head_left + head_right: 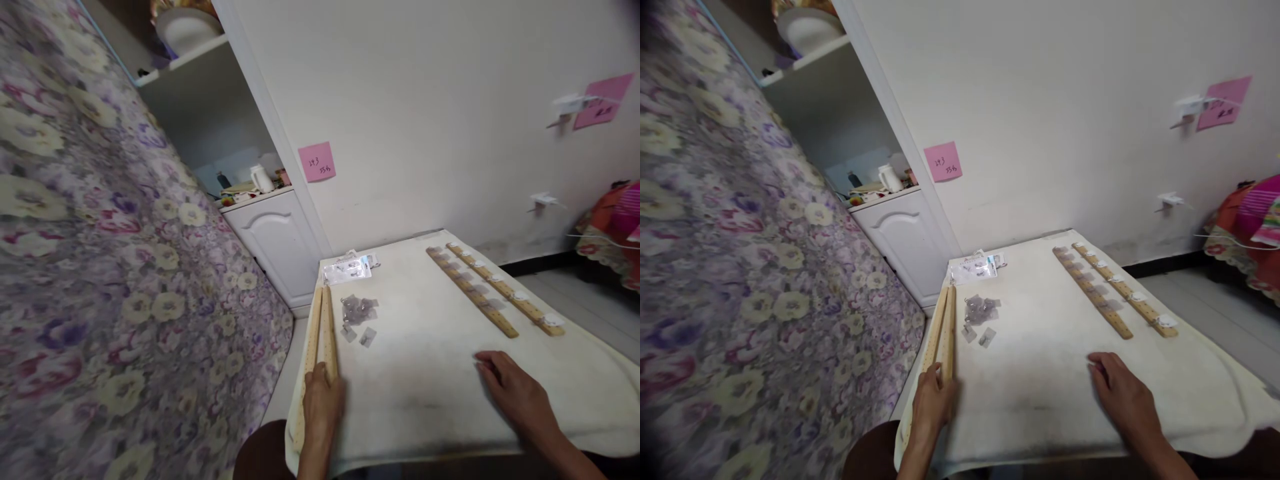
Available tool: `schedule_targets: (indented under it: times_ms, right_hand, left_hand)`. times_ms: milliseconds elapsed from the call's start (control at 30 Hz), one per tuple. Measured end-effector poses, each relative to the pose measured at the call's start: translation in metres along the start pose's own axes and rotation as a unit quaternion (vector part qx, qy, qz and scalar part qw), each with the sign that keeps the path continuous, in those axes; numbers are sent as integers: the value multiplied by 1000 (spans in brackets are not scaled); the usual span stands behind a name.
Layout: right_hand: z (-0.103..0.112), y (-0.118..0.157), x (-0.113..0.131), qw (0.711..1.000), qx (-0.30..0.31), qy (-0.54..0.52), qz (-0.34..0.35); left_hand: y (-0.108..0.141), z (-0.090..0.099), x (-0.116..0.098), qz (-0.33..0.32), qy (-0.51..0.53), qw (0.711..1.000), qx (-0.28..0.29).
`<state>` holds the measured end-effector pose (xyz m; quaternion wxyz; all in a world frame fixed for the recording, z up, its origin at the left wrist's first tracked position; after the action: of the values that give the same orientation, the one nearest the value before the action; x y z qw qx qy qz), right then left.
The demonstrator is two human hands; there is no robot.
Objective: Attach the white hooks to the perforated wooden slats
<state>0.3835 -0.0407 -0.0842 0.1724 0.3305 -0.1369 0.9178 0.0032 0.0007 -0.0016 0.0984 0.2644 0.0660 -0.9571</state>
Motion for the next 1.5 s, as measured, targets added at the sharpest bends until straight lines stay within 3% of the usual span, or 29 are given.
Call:
schedule_targets:
  times_ms: [167,300,433,567,667,767,900,1000,1133,1233,1333,1500]
  right_hand:
    - [4,-2,-1,1000,-9,-26,-8]
    - [7,-5,7,993,20,-106,-53]
    - [-1,8,63,960,109,-255,-31]
    - [-12,35,140,898,192,-395,2]
    - [-14,50,164,897,177,-403,-29]
    - [-12,52,157,913,159,-372,-50]
    - [-7,41,129,932,175,-317,-28]
    - [-1,37,112,946,194,-257,42]
    - [-4,48,93,947,256,-171,90]
    - [-10,55,76,960,251,-89,84]
    - [-13,55,66,959,257,-47,112]
    - [1,43,61,940,292,-26,175]
  left_hand:
    - [-4,-3,8,13,89,996,-6]
    - [14,-8,-3,2,180,983,-47]
    - [47,-25,-36,-98,197,971,-89]
    - [85,-60,-70,-198,203,957,-53]
    - [108,-86,-79,-182,210,961,-12]
    - [119,-98,-79,-170,217,960,43]
    - [116,-91,-80,-281,264,914,129]
    - [99,-72,-71,-295,280,911,74]
    - [66,-43,-40,-176,262,948,-34]
    - [44,-30,-16,-113,230,962,-93]
    - [30,-31,-3,-126,179,969,-112]
    - [15,-47,5,-169,93,974,-123]
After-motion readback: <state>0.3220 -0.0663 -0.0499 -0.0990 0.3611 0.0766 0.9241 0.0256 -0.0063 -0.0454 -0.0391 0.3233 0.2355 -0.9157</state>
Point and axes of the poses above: each hand's wrist, its own y-axis away from the middle knuckle, its own z-axis out of the back of the hand, x = y × z, the point moved 3 cm from there along -y, towards the middle knuckle, and after that the axes turned 7 degrees about -z, right-handed, at the moved point
